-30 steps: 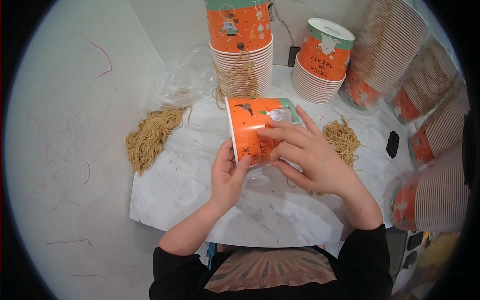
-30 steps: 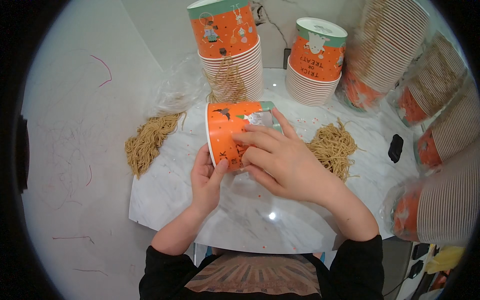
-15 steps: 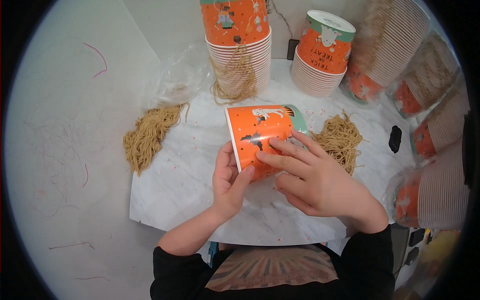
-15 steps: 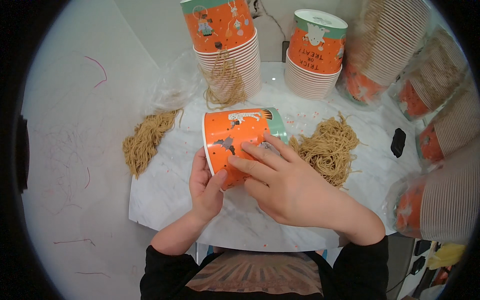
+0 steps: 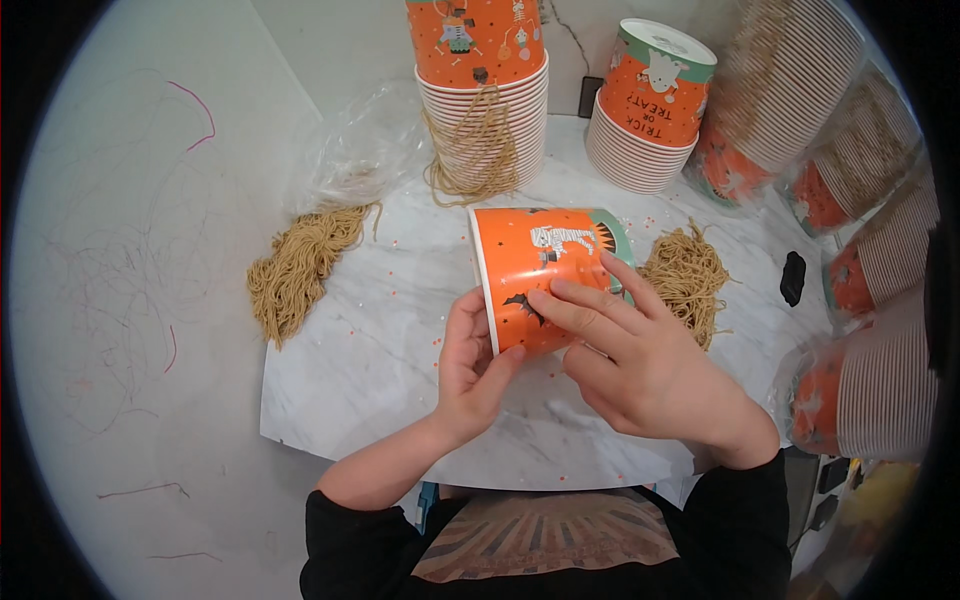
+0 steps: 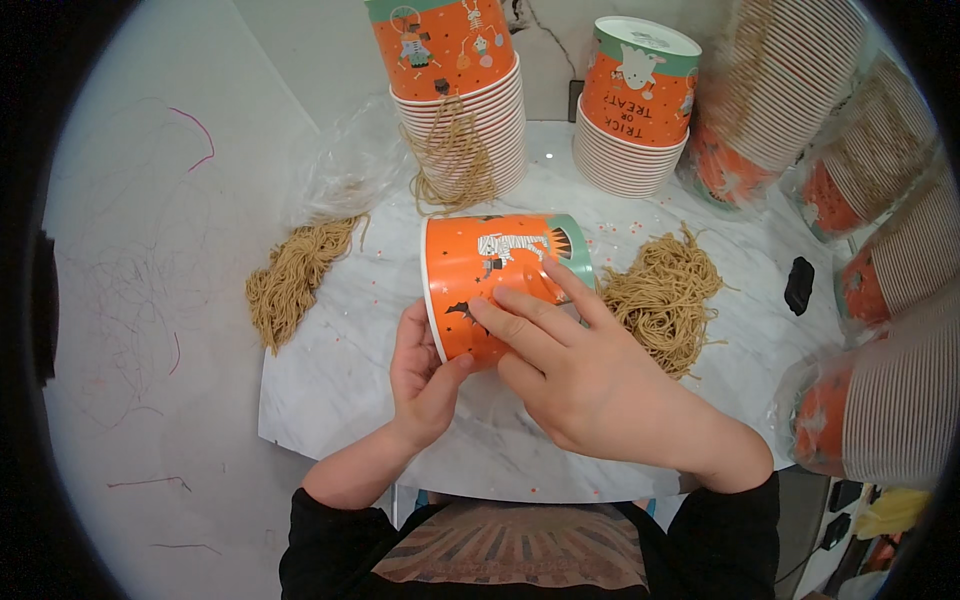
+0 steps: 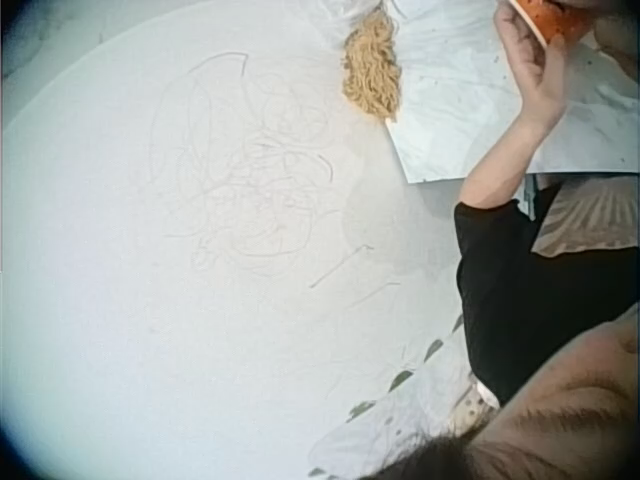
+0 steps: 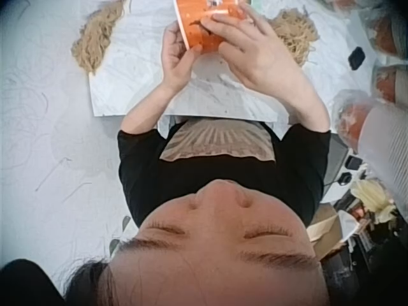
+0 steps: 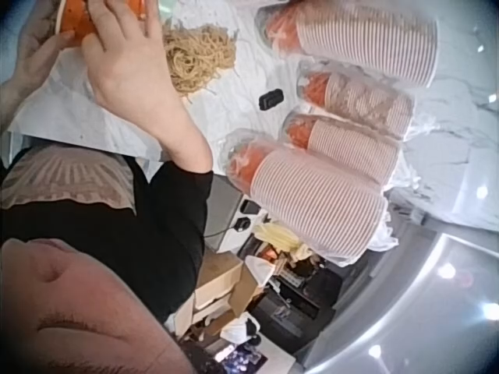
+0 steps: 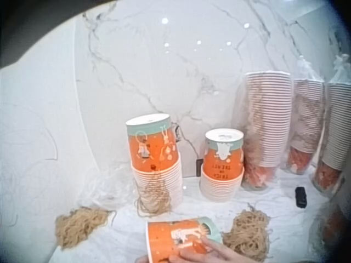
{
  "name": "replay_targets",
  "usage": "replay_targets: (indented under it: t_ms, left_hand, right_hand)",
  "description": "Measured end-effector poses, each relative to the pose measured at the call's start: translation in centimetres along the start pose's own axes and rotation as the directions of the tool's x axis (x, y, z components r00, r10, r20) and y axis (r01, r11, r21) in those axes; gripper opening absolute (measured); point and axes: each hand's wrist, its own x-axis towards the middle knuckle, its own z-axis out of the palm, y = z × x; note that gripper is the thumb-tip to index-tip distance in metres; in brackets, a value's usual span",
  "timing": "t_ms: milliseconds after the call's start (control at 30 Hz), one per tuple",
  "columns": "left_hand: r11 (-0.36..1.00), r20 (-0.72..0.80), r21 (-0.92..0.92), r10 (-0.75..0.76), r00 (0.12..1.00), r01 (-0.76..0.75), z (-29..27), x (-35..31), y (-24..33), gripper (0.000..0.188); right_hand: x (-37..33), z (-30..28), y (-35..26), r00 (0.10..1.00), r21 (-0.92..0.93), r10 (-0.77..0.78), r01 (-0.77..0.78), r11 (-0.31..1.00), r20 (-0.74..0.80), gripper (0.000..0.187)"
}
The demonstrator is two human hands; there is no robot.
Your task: Attaching strings to paper buckets by threading them through pre-punched holes.
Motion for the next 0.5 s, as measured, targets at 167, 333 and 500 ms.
replay_targets:
  t_ms: [167, 333, 500]
  left_hand:
    - [0.999, -0.036, -0.044, -0.008, 0.999, 0.007, 0.63, 0.02, 0.06, 0.062]
    - [0.999, 0.008, 0.038, -0.024, 1.0, 0.023, 0.49, -0.48, -0.2, 0.062]
    - [0.998, 0.117, 0.052, -0.028, 0.993, 0.022, 0.08, -0.66, -0.63, 0.057]
  right_hand:
    - [0.01, 0.11, 0.26, 1.0, 0.012, 0.013, -0.013, 1.0, -0.021, 0.018]
    - [0.38, -0.27, 0.23, 0.999, -0.013, 0.035, -0.035, 0.999, -0.03, 0.017]
    - [0.11, -0.38, 0.14, 0.998, 0.062, 0.063, -0.062, 0.996, -0.017, 0.014]
